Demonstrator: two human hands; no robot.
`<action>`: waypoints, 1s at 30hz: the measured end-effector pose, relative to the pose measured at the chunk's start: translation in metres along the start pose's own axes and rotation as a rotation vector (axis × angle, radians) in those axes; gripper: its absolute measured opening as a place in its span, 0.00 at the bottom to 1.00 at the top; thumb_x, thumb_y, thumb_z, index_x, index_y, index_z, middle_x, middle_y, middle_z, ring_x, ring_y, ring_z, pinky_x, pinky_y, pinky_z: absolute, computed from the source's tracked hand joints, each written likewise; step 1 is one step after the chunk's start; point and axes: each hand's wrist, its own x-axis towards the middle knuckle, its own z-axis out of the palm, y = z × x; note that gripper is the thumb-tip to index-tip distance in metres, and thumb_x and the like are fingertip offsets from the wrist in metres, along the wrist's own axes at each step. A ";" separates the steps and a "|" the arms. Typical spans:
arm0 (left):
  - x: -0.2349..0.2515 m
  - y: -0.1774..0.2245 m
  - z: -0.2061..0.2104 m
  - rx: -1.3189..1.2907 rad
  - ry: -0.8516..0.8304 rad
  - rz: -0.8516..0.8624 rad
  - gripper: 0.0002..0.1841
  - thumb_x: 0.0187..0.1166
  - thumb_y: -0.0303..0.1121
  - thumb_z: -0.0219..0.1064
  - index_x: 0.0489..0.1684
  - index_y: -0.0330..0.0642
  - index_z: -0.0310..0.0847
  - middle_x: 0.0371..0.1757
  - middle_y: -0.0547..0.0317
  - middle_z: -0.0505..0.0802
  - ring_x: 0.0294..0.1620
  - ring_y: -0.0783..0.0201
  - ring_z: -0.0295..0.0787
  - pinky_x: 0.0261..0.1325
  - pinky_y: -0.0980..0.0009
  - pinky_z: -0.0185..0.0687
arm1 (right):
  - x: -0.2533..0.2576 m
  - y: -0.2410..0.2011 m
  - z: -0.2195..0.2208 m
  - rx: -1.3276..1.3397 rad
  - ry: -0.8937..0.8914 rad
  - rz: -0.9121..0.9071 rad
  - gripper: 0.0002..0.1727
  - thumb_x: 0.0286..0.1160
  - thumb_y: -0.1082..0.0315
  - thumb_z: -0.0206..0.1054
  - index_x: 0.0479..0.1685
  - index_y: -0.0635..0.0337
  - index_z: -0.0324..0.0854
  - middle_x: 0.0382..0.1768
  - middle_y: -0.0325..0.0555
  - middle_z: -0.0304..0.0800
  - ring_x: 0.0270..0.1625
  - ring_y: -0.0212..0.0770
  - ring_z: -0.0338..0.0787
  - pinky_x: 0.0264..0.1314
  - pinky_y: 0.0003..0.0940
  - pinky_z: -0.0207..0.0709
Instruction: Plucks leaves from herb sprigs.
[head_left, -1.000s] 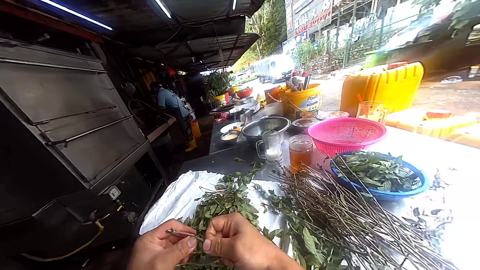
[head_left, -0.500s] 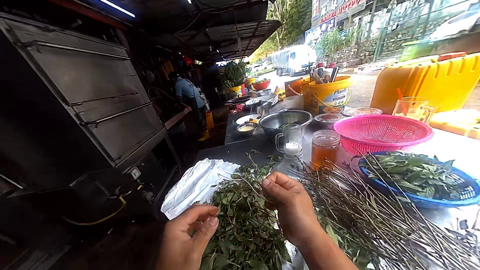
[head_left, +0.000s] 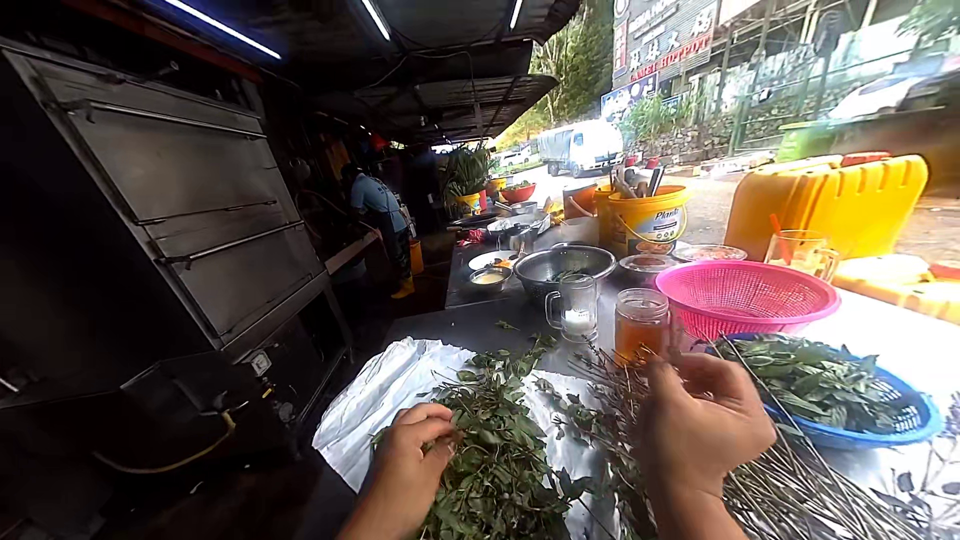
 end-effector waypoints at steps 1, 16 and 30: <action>0.005 0.004 -0.009 -0.080 0.061 -0.001 0.08 0.75 0.34 0.69 0.39 0.47 0.96 0.59 0.62 0.92 0.63 0.66 0.88 0.64 0.64 0.87 | 0.006 0.001 -0.005 -0.086 0.063 -0.010 0.12 0.60 0.71 0.76 0.41 0.69 0.86 0.41 0.55 0.85 0.43 0.43 0.83 0.48 0.39 0.76; 0.014 0.034 -0.065 -0.788 0.272 -0.054 0.12 0.84 0.24 0.54 0.50 0.32 0.85 0.29 0.54 0.94 0.25 0.64 0.91 0.31 0.70 0.91 | -0.044 -0.018 0.020 0.219 -0.170 -0.080 0.19 0.57 0.68 0.73 0.47 0.69 0.80 0.33 0.40 0.82 0.35 0.26 0.82 0.39 0.23 0.78; -0.025 0.058 0.035 0.545 0.285 0.500 0.17 0.77 0.25 0.63 0.56 0.54 0.94 0.65 0.44 0.93 0.71 0.42 0.86 0.70 0.37 0.74 | -0.047 -0.027 0.009 0.657 -1.527 0.715 0.20 0.89 0.55 0.50 0.39 0.54 0.85 0.27 0.35 0.89 0.28 0.29 0.87 0.31 0.29 0.82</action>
